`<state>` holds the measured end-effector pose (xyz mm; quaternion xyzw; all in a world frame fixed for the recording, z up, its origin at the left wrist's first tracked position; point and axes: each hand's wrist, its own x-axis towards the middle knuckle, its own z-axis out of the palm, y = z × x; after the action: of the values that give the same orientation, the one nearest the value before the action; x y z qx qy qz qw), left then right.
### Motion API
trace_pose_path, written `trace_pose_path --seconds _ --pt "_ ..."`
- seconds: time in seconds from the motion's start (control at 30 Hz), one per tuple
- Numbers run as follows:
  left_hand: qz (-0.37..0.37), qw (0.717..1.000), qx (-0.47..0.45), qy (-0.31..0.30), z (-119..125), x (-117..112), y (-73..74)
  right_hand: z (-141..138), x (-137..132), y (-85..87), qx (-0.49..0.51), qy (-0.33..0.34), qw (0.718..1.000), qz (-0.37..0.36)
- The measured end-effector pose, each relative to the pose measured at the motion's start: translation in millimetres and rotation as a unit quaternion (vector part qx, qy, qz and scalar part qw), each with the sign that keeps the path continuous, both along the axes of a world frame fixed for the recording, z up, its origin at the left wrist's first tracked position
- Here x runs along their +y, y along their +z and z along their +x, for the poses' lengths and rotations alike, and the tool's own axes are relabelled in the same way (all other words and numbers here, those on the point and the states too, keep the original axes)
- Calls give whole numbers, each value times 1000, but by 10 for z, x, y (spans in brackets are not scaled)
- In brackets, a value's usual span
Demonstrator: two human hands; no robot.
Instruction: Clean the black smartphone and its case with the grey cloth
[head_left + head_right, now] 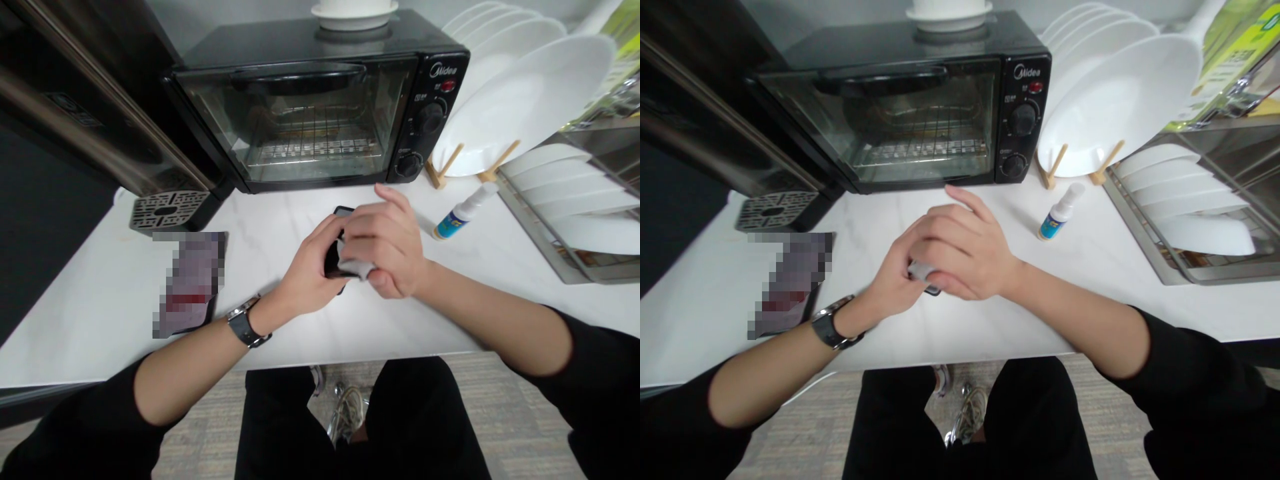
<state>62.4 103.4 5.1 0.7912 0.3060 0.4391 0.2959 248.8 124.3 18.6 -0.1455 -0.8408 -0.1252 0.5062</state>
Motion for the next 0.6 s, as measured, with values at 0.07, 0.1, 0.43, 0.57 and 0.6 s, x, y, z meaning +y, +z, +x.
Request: trace_pose_path --seconds 0.07,0.1,0.43,0.57,0.6 --pt "21 1000 14 15 -3 -7 9 18 73 -18 44 -33 997 -55" --pt "25 999 22 29 -4 -9 14 19 96 -23 62 -37 995 -75" --pt "37 999 -3 4 -1 29 -10 -17 -3 6 1 -42 999 -33" --pt "25 999 9 30 -6 13 -7 -3 38 1 38 -79 992 -88" --pt "31 999 2 21 -7 11 -6 -11 13 8 33 -66 995 -69"
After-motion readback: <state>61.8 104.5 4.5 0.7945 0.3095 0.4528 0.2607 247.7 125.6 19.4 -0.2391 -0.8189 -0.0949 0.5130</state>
